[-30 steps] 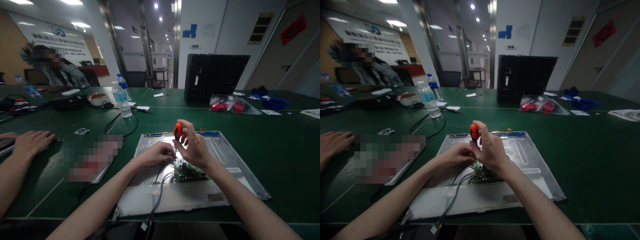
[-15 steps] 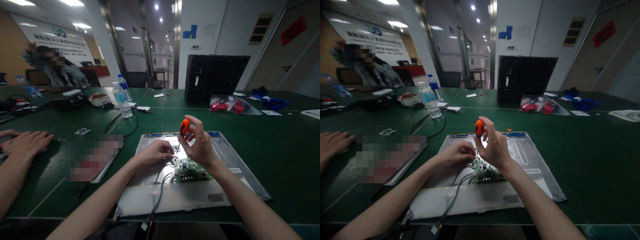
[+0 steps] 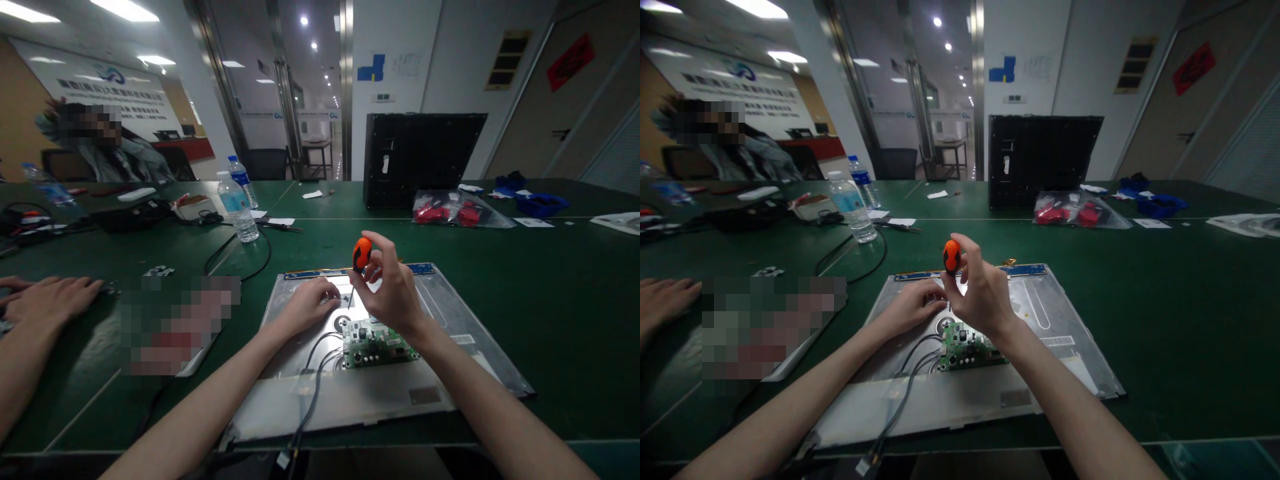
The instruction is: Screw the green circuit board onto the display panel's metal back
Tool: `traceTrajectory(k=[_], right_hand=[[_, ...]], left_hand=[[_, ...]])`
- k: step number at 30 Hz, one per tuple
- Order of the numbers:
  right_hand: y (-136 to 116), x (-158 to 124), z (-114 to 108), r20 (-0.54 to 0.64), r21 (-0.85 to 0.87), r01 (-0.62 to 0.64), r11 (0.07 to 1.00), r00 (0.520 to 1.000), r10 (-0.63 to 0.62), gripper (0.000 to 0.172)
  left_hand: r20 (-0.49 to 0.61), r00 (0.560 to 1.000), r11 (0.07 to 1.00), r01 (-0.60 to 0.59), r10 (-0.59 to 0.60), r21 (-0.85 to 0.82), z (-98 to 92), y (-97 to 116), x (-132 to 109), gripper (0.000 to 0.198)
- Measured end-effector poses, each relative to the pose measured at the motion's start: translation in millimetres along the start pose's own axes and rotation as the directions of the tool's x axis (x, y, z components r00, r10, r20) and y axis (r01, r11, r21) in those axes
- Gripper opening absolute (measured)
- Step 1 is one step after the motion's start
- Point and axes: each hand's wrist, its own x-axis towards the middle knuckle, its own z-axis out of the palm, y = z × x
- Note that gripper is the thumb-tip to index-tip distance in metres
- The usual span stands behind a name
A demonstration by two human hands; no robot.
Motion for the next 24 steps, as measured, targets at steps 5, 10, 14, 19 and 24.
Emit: traceTrajectory(k=[5,10,14,19,24], right_hand=[[2.9,0.8,0.4,0.002,-0.003,-0.020,1.000,1.000,0.020,0.053],[4.3,2.7,-1.6,-0.012,0.041,-0.052,0.998,0.999,0.053,0.052],[3.3,2.4,-4.9,0.004,0.132,-0.083,0.988,0.996,0.084,0.053],[2.9,-3.3,-10.7,0.032,0.249,-0.163,0.955,0.987,0.160,0.056],[4.2,-10.2,-15.8,0.087,0.377,-0.270,0.886,0.963,0.256,0.054]], left_hand=[[0.003,0.999,0.999,0.032,-0.032,0.016,-7.5,4.5,-2.1,0.010],[0.021,0.996,0.996,0.084,-0.083,-0.036,-25.5,18.0,-13.4,0.012],[0.075,0.995,0.984,0.079,-0.068,-0.162,-35.4,37.5,-35.0,0.012],[0.132,0.987,0.966,0.125,-0.097,-0.228,-33.6,51.6,-65.7,0.012],[0.198,0.964,0.918,0.234,-0.177,-0.321,-27.5,55.5,-79.0,0.014]])
